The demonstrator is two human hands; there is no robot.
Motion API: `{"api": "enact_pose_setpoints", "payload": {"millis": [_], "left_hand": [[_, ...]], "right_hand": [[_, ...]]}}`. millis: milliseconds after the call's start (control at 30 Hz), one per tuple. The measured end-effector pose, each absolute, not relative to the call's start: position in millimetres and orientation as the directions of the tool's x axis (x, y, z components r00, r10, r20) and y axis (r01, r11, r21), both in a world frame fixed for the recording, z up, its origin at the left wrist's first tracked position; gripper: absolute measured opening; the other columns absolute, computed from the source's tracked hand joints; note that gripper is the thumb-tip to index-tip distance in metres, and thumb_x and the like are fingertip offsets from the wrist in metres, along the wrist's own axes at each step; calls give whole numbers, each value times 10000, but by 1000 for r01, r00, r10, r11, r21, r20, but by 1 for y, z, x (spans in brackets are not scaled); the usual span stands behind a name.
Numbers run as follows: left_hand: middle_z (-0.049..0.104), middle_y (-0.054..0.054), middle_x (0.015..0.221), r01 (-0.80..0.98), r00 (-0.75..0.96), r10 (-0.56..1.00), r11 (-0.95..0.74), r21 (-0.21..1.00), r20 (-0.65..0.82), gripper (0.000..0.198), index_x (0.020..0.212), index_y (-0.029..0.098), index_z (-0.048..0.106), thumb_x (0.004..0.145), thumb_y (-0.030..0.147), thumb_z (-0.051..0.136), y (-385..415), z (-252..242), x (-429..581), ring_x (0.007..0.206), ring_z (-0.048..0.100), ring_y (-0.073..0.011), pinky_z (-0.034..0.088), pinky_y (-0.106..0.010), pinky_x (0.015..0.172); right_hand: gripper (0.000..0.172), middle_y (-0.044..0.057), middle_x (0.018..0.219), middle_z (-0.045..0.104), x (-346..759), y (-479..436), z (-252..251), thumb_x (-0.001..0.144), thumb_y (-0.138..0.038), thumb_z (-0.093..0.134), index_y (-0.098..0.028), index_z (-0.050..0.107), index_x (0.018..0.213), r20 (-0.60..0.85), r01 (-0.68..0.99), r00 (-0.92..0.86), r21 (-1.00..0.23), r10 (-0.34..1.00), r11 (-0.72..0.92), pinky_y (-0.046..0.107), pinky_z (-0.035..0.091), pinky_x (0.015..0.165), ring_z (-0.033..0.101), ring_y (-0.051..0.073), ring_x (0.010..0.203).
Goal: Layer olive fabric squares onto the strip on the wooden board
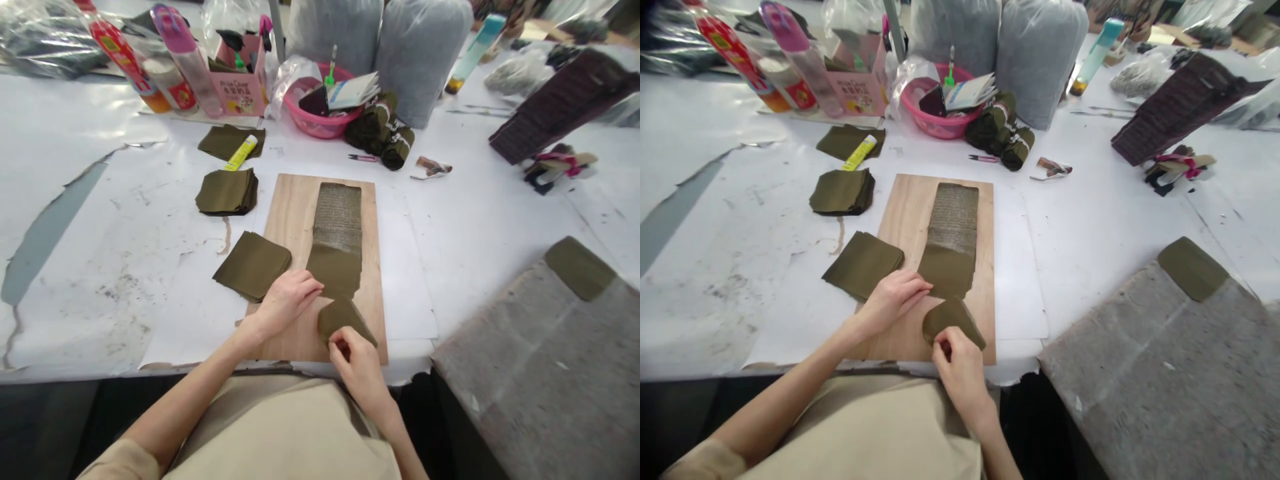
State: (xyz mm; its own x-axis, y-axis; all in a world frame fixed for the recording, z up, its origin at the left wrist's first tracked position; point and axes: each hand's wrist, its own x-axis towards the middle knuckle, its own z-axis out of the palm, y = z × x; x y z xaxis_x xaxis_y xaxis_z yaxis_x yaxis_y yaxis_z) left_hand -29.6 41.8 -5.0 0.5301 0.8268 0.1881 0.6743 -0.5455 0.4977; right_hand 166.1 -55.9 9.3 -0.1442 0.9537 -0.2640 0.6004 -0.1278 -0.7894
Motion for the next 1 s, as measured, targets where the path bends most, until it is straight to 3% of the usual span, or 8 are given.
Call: {"api": "enact_pose_setpoints", "payload": {"millis": [100, 167, 367, 467, 567, 700, 833, 1000], "left_hand": [[633, -41, 854, 571, 646, 753, -585, 576, 126, 281, 925, 172, 680, 1001, 321, 454, 26, -5, -29, 821, 591, -152, 480, -264, 743], [628, -49, 859, 546, 695, 709, -628, 555, 118, 276, 924, 178, 690, 995, 326, 468, 15, -11, -27, 830, 585, -161, 480, -277, 752], [617, -132, 1130, 612, 722, 670, -734, 295, 170, 222, 1128, 152, 631, 958, 200, 496, -20, -26, -27, 1101, 558, -263, 461, -398, 915], [586, -136, 1248, 638, 722, 674, -735, 230, 154, 315, 1245, 148, 566, 934, 149, 514, -30, -27, -30, 1195, 526, -275, 412, -411, 1005], [588, -121, 1264, 644, 723, 675, -736, 208, 151, 307, 1240, 157, 567, 938, 189, 520, -35, -27, -33, 1195, 525, -269, 391, -411, 1028], [595, -116, 1250, 632, 733, 663, -746, 208, 151, 277, 1197, 160, 591, 947, 256, 523, -37, -26, -37, 1165, 534, -266, 406, -408, 995], [623, -100, 1164, 621, 743, 657, -747, 237, 127, 226, 1130, 165, 614, 962, 282, 516, -30, -19, -38, 1089, 560, -249, 442, -397, 932], [639, -91, 994, 582, 756, 633, -766, 273, 165, 215, 1045, 135, 621, 994, 179, 417, -6, -15, -22, 974, 575, -216, 486, -344, 839]], "right_hand": [[127, -10, 778, 649, 151, -62, 3, 872, -191, 495, -222, 606, 819, -271, 630, -207, -772, 940, -84, 239, 431, 637, 591, 135, 674], [133, -8, 790, 661, 147, -64, 3, 890, -204, 496, -225, 620, 845, -272, 625, -253, -778, 929, -57, 239, 435, 639, 599, 134, 671], [141, -8, 874, 686, 149, -72, 6, 907, -191, 511, -238, 643, 889, -252, 539, -411, -842, 876, 11, 232, 468, 701, 632, 136, 767], [184, 12, 892, 675, 160, -66, 4, 956, -257, 470, -236, 647, 909, -184, 606, -261, -795, 948, 13, 253, 468, 738, 628, 151, 805], [222, 61, 954, 652, 174, -53, -1, 979, -334, 443, -220, 632, 1001, -22, 782, 3, -623, 1000, -16, 307, 455, 779, 600, 201, 899], [247, 91, 977, 627, 177, -41, -12, 968, -415, 468, -215, 605, 1011, 61, 906, 57, -422, 997, -26, 355, 428, 768, 554, 249, 930], [219, 81, 947, 617, 170, -40, -17, 968, -406, 473, -220, 585, 933, 10, 924, 37, -381, 999, -30, 360, 412, 738, 538, 248, 887], [238, 72, 901, 631, 169, -40, -17, 974, -409, 458, -220, 575, 889, 37, 891, 33, -454, 999, -13, 361, 403, 752, 529, 241, 861]]}}
